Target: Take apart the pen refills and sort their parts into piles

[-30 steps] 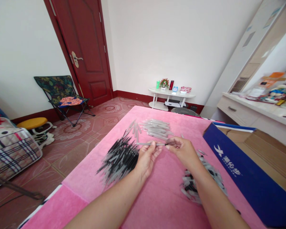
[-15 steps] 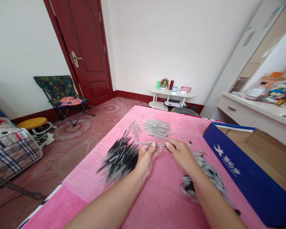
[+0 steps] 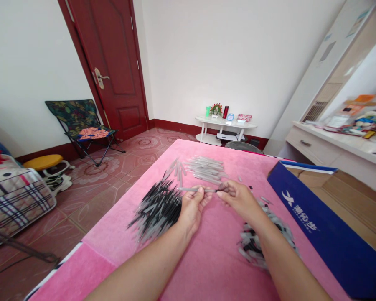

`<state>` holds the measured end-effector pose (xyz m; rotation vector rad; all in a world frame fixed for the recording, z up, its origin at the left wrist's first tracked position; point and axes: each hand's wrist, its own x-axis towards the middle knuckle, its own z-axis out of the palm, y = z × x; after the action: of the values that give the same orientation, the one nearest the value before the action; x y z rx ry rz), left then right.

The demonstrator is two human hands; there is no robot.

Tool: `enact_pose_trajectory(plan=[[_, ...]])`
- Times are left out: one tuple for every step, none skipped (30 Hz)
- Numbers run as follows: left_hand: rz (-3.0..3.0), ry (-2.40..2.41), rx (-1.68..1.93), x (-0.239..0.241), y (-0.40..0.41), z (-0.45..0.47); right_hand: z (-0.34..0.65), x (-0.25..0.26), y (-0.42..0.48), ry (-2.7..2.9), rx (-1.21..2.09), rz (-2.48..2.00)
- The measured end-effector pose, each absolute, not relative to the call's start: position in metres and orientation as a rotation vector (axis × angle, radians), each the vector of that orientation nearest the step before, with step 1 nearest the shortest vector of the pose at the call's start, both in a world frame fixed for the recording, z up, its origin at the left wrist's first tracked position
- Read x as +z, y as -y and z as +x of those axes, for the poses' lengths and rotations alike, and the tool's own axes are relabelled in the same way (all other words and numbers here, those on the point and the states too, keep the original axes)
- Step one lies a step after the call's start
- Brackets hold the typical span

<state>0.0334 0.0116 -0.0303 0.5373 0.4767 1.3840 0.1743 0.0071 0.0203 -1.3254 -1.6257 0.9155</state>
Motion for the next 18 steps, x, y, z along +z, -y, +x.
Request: enact_pose_trajectory(plan=[[0.529,-0.473,1.384,-0.0309,-0.0119,0.0334,0.1744,0.0208,-0.0072,1.614,0.928,-1.328],[0.521,-0.469,1.383,-0.0316,-0.0122,0.0334,0.1745,0.0207,-0.0075,1.604,0.931,-1.339],[0.516,-0.467,1.383,-0.0321,-0.0124,0.0335,0.1746,0.0199,-0.0078,1.600,0.926,-1.348],[0.514,-0.465,1.382,-0.0325,-0.0125,0.0336,0.1748,0.0186,-0.0082,1.603,0.916,-1.355],[0.514,-0.464,1.381,-0.0326,-0.0124,0.0337,0.1748,0.0171,-0.0085,1.615,0.899,-1.359],[0.517,-0.465,1.380,-0.0325,-0.0122,0.0339,0.1746,0.0156,-0.0087,1.636,0.872,-1.363],[0.519,-0.467,1.380,-0.0323,-0.0119,0.0340,0.1741,0.0142,-0.0088,1.662,0.829,-1.373],[0.519,-0.471,1.382,-0.0319,-0.0114,0.0341,0.1733,0.0132,-0.0086,1.692,0.772,-1.390],[0.517,-0.475,1.383,-0.0314,-0.0108,0.0342,0.1722,0.0124,-0.0083,1.724,0.707,-1.414],[0.516,-0.479,1.387,-0.0310,-0.0102,0.0342,0.1709,0.0120,-0.0079,1.753,0.646,-1.443],[0.517,-0.482,1.389,-0.0306,-0.0097,0.0342,0.1695,0.0119,-0.0074,1.777,0.598,-1.470],[0.520,-0.483,1.391,-0.0303,-0.0093,0.0341,0.1684,0.0119,-0.0069,1.794,0.573,-1.493],[0.525,-0.482,1.391,-0.0301,-0.0091,0.0341,0.1678,0.0119,-0.0066,1.801,0.569,-1.508],[0.533,-0.480,1.389,-0.0301,-0.0091,0.0340,0.1678,0.0119,-0.0065,1.800,0.586,-1.516],[0.542,-0.478,1.386,-0.0302,-0.0092,0.0340,0.1686,0.0118,-0.0067,1.789,0.620,-1.522],[0.547,-0.475,1.384,-0.0304,-0.0095,0.0340,0.1700,0.0116,-0.0070,1.779,0.663,-1.522],[0.548,-0.471,1.382,-0.0306,-0.0099,0.0341,0.1720,0.0115,-0.0076,1.776,0.703,-1.515],[0.545,-0.466,1.383,-0.0308,-0.0104,0.0342,0.1742,0.0114,-0.0083,1.778,0.733,-1.498]])
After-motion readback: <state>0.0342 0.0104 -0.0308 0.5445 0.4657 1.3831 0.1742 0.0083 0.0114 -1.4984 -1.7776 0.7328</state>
